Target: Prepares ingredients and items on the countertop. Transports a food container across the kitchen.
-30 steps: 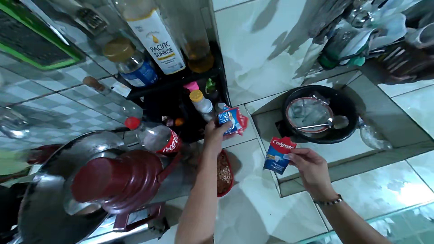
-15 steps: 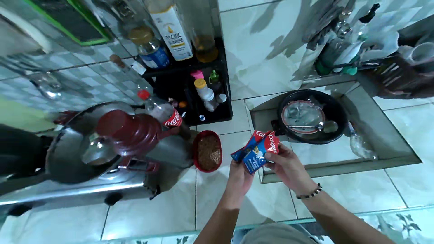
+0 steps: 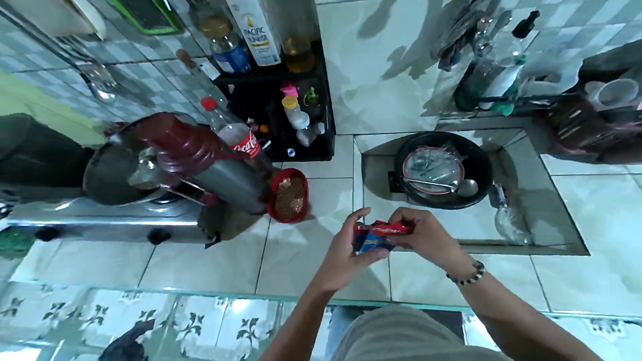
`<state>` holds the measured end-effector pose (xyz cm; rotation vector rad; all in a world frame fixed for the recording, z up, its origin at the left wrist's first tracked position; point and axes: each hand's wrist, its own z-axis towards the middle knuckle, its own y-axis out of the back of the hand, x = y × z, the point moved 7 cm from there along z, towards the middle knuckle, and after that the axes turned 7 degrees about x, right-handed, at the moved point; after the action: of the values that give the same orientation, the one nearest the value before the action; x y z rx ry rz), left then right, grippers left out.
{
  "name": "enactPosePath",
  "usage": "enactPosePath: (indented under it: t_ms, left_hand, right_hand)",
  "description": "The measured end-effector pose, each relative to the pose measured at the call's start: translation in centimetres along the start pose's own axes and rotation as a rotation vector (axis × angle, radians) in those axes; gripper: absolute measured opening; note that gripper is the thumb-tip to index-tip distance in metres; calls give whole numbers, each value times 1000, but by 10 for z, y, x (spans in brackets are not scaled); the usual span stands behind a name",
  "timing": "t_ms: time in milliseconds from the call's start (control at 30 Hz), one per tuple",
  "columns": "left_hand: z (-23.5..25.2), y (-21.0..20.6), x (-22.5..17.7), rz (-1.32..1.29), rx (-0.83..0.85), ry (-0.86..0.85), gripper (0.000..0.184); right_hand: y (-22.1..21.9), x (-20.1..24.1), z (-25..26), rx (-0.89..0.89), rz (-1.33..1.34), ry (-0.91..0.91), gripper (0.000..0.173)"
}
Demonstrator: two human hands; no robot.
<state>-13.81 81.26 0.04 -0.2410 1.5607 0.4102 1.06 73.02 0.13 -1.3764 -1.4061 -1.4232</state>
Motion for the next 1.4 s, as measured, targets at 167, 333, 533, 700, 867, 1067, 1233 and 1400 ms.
enactPosePath:
  t_ms: [167, 333, 533, 700, 867, 1067, 1233, 1400]
  left_hand:
    - [-14, -5, 35, 178, -158, -25, 46]
    - [-48, 19, 104, 234, -342, 20, 32]
    - [-69, 25, 164, 198, -384, 173, 50]
    - [-62, 45, 156, 55, -326, 108, 38]
    - [-30, 109, 105, 370, -115, 288, 36]
    - [61, 202, 60, 586, -154, 280, 36]
    - [163, 264, 78, 602, -363, 276, 33]
    - [225, 256, 110, 706, -312, 418, 35]
  right_hand:
    - [-32, -10, 10, -50, -267, 152, 13]
    - [-90, -52, 32, 54, -371, 190, 14]
    - [-128, -104, 44, 211, -456, -49, 35]
    - [-120, -93, 59, 100, -314, -113, 32]
    - [-107, -45, 91, -72, -226, -33, 26]
    - [-95, -27, 122, -355, -80, 16, 50]
    - [-87, -67, 72, -509, -91, -148, 44]
    - [-96, -107, -6, -694, -66, -418, 39]
